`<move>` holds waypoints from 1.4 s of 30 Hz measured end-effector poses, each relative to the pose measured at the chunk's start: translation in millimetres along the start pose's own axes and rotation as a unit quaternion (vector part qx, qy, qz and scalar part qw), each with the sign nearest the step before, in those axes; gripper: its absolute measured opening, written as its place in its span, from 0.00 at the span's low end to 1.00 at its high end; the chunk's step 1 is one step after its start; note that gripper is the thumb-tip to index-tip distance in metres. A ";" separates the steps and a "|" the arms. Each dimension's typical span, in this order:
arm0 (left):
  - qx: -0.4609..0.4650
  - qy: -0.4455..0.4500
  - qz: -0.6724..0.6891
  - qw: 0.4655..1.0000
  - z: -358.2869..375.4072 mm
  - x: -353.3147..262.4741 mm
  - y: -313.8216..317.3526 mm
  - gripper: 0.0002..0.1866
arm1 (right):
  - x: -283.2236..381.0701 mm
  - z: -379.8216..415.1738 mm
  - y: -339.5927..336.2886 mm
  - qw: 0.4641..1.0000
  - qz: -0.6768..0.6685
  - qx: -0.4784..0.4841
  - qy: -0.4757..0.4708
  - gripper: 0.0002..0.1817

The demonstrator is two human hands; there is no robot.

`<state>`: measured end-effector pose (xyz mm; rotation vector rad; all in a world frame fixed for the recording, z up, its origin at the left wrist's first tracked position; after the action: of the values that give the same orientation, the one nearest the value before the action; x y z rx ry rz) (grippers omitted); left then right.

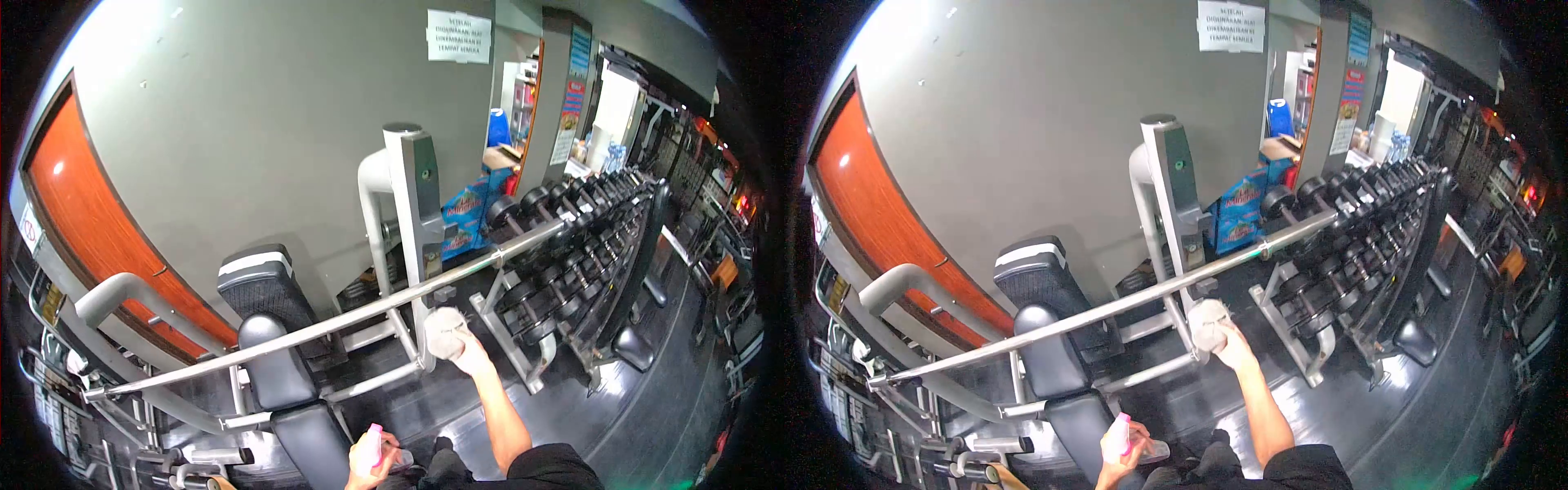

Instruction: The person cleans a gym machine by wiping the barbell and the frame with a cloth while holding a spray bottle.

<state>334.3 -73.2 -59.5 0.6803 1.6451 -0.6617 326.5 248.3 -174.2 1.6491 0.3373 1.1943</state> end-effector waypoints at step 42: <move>0.023 -0.095 0.032 0.995 -154.9 -10.1 217.4 0.14 | 223.9 60.1 -107.7 0.973 0.074 -0.186 -0.113 0.19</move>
<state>395.4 185.9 -37.6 0.6788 1.4305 -0.6995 514.9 418.3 -143.4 1.4767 -0.1491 1.0879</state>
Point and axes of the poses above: each hand's wrist, its own z-axis away from the middle knuckle, its own y-axis out of the palm, x = y × z, the point moved 9 cm from there along -z, towards the middle knuckle, and after that the axes turned 9 degrees about -y, right-handed, at the moved point
